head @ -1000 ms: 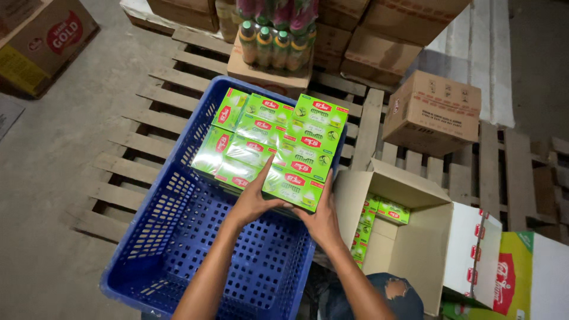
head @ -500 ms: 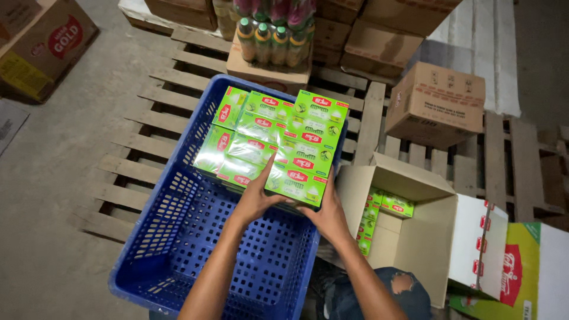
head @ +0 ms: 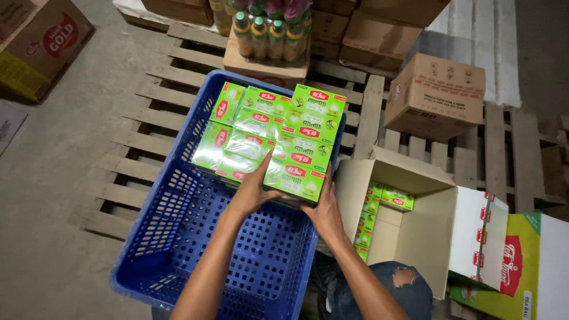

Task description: The person transfers small green tea boxes from a cardboard carton into a blue plastic basket, arranging them in neat rows. After emptying the first carton, the person opens a second carton containing yellow tea boxes and begins arranging them inside.

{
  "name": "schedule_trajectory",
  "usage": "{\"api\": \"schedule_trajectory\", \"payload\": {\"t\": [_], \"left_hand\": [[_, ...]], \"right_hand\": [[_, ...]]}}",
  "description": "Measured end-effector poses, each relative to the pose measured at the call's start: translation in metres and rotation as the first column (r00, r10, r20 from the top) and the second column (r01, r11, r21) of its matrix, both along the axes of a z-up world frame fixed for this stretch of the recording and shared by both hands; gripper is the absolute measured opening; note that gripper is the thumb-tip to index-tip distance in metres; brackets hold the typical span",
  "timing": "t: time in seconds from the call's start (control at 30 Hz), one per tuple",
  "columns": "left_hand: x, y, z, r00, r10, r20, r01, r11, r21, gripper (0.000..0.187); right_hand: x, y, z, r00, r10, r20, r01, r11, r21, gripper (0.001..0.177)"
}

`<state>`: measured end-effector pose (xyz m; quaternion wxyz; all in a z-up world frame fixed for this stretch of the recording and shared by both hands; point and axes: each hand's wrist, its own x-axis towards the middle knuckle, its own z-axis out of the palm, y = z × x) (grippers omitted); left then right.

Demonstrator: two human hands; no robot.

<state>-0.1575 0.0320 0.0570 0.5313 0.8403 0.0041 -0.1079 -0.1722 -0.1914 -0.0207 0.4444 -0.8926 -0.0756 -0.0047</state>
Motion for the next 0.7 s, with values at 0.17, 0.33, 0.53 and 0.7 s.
{"api": "schedule_trajectory", "payload": {"t": [0.17,0.33,0.53,0.7], "left_hand": [[-0.002,0.014,-0.029,0.995,-0.094,-0.037,0.100,0.969,0.226,0.135],[-0.004,0.015,-0.020,0.993,-0.120,0.011,0.109,0.929,0.353,0.124],[0.010,0.022,-0.048,0.966,-0.214,0.147,0.123,0.874,0.469,0.132],[0.013,0.023,-0.047,0.945,-0.272,0.183,0.158,0.867,0.473,0.126]], "right_hand": [[0.000,-0.003,-0.005,1.000,0.018,0.011,-0.018,1.000,-0.009,0.146],[0.001,-0.007,-0.018,0.998,0.048,0.031,-0.046,0.996,-0.072,0.143],[-0.002,-0.005,-0.026,0.999,0.000,0.036,0.008,0.974,-0.226,0.143],[-0.004,-0.001,-0.029,0.998,-0.052,0.021,0.055,0.985,-0.166,0.137]]}}
